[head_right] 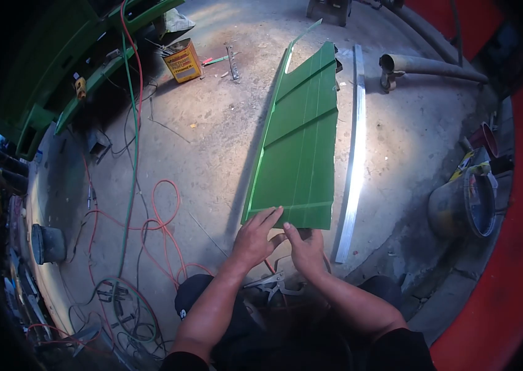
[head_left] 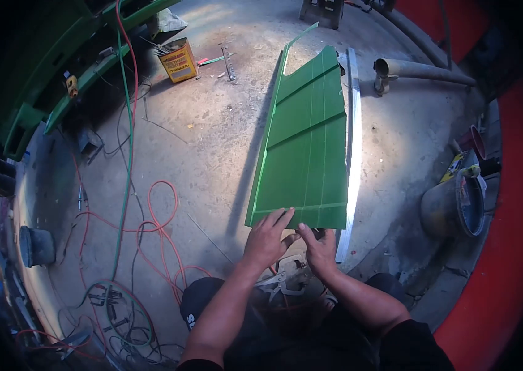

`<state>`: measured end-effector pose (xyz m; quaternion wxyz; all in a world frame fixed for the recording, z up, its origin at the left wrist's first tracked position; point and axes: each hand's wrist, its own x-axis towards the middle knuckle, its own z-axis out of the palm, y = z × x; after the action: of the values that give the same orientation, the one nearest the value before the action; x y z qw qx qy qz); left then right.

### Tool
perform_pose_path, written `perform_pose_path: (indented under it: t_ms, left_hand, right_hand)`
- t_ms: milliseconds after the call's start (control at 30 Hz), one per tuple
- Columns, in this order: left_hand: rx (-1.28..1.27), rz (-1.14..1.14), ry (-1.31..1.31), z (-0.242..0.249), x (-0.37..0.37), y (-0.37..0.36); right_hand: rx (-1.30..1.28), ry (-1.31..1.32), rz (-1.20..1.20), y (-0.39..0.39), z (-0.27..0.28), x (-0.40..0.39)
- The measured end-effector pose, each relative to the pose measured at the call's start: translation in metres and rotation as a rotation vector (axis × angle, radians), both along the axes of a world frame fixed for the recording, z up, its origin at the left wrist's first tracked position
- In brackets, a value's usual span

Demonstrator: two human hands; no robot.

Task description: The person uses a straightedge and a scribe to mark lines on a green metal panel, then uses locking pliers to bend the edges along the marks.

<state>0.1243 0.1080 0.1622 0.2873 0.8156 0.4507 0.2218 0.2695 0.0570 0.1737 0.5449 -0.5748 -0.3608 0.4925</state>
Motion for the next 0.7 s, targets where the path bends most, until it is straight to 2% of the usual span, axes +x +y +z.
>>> perform_pose_path:
  t_ms: [67,200,267,333,700]
  left_hand:
    - [-0.078,-0.082,0.02,0.005,0.003,-0.005]
    - [-0.251,-0.117,0.155,0.004,-0.004,-0.004]
    - [-0.318,-0.02,0.271,0.006,-0.009,0.0]
    - [-0.354,-0.036,0.257,0.01,-0.011,0.001]
    - [-0.428,-0.027,0.282,0.009,-0.007,-0.005]
  right_hand:
    - [-0.147,0.227,-0.263,-0.002,-0.005,0.017]
    - [-0.237,0.343,-0.408,-0.012,-0.006,0.048]
    - [-0.233,0.338,-0.411,-0.016,-0.006,0.059]
    - [-0.342,0.398,-0.396,-0.018,-0.014,0.069]
    - [-0.277,0.348,-0.328,-0.018,-0.017,0.061]
